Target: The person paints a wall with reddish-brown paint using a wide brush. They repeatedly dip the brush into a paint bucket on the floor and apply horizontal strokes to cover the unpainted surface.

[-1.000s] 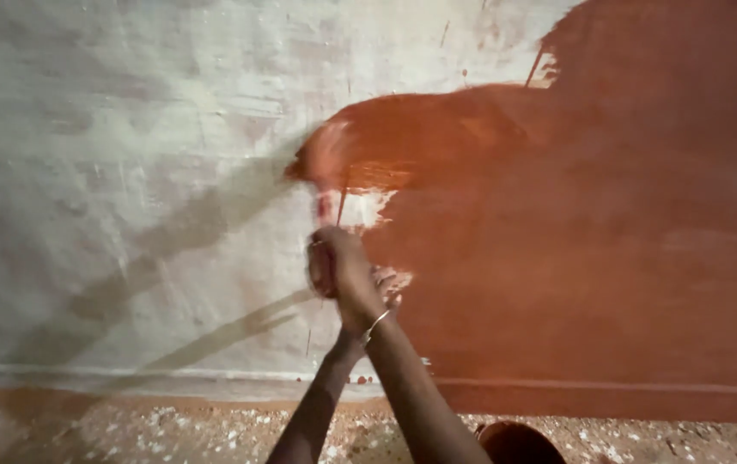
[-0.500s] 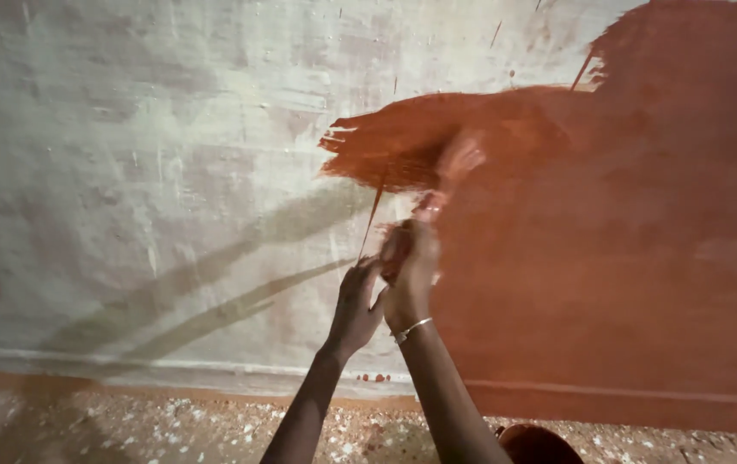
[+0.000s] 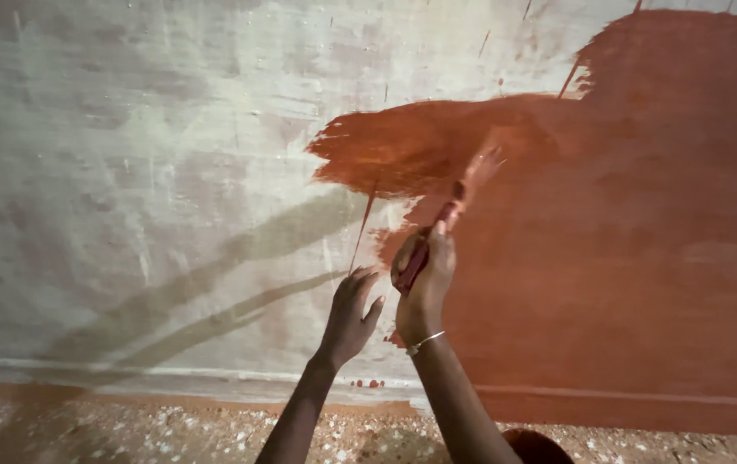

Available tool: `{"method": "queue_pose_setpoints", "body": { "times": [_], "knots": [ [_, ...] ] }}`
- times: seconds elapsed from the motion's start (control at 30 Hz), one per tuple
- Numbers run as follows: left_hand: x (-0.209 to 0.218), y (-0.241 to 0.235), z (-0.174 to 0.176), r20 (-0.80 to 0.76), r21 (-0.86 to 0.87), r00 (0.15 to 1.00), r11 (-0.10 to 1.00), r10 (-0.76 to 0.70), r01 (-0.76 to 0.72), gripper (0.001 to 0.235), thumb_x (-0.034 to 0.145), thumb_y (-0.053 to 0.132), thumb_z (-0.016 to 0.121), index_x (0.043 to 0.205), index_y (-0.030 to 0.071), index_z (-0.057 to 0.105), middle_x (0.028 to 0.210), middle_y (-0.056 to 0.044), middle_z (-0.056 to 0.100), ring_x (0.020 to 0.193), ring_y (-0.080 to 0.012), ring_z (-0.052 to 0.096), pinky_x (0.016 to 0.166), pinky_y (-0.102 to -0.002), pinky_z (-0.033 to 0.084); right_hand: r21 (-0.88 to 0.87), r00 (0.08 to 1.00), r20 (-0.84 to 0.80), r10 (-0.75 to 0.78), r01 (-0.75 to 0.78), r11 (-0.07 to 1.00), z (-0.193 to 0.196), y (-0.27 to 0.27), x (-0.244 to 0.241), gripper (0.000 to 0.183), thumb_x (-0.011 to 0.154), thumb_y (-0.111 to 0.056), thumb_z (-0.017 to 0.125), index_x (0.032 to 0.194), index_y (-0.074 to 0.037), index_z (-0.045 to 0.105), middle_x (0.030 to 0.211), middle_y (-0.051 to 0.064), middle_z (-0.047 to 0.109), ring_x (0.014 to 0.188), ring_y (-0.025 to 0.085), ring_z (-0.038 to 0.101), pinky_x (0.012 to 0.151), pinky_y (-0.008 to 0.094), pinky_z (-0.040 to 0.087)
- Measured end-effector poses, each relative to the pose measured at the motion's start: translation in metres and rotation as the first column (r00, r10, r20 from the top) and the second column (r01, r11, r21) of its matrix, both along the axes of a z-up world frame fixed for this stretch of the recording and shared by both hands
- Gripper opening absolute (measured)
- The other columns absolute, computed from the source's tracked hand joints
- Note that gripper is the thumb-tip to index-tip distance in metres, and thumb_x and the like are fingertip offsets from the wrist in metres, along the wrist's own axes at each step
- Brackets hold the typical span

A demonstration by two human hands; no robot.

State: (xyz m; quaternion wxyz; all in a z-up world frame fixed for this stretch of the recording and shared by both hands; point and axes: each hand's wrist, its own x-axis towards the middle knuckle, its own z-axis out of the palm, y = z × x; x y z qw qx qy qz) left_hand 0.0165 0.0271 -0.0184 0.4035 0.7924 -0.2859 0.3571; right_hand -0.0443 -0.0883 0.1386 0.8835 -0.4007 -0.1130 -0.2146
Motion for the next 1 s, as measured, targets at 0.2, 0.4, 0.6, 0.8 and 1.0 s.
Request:
{"method": "queue_pose_setpoints", "body": {
  "times": [0.2,0.4,0.6,0.8,1.0],
  "knots": [
    [0.001,-0.006,0.004,0.001,0.015,0.999,0.999,0.04,-0.04,0.043,0.093,0.013,0.068,0.133,0.0,0.055,0.143,-0.022,0.053,0.138,-0.0406,0.046,0.115,-0.049,0.036,-0.218,0.949,-0.042,0.314,-0.315,0.924,0.007,-0.001,0.003,0.039,0.107,-0.034,0.054,0.079,-0.009,0.047,0.053,-0.002,0.038,0.041,0.008,0.032,0.037,0.026,0.026],
    [0.003,-0.013,0.001,-0.11,-0.036,0.992,0.998,-0.054,0.05,0.038,0.095,0.014,0.068,0.131,0.005,0.058,0.14,-0.017,0.058,0.134,-0.0355,0.053,0.113,-0.045,0.042,-0.273,0.823,-0.218,0.524,-0.567,0.777,0.007,-0.02,0.003,0.03,0.102,-0.034,0.05,0.086,-0.009,0.057,0.05,-0.002,0.041,0.035,0.009,0.032,0.033,0.027,0.024],
    [0.006,-0.02,-0.005,-0.023,0.029,1.0,0.999,0.019,-0.019,0.046,0.095,0.014,0.068,0.138,0.006,0.056,0.144,-0.017,0.056,0.138,-0.0368,0.047,0.115,-0.046,0.037,-0.035,0.995,-0.053,0.081,-0.083,0.996,0.012,-0.084,0.003,0.031,0.105,-0.033,0.045,0.085,-0.01,0.052,0.054,-0.002,0.044,0.041,0.01,0.037,0.037,0.028,0.029],
    [0.005,-0.039,-0.01,-0.048,0.07,0.999,0.997,-0.012,0.015,0.045,0.095,0.015,0.066,0.138,0.006,0.056,0.144,-0.017,0.055,0.139,-0.0367,0.046,0.115,-0.046,0.037,-0.048,0.998,-0.065,-0.006,0.003,0.999,0.024,-0.116,-0.01,0.035,0.107,-0.041,0.043,0.096,-0.01,0.052,0.055,-0.002,0.044,0.043,0.009,0.038,0.037,0.027,0.027],
    [0.002,-0.061,-0.007,-0.067,0.061,0.995,0.996,-0.068,0.072,0.045,0.097,0.016,0.064,0.14,0.005,0.056,0.144,-0.016,0.056,0.139,-0.0357,0.047,0.116,-0.046,0.037,-0.275,0.83,-0.178,0.528,-0.558,0.783,0.015,-0.113,-0.009,0.036,0.106,-0.038,0.048,0.107,-0.004,0.06,0.053,-0.004,0.041,0.038,0.007,0.034,0.036,0.025,0.027]
  ]
}}
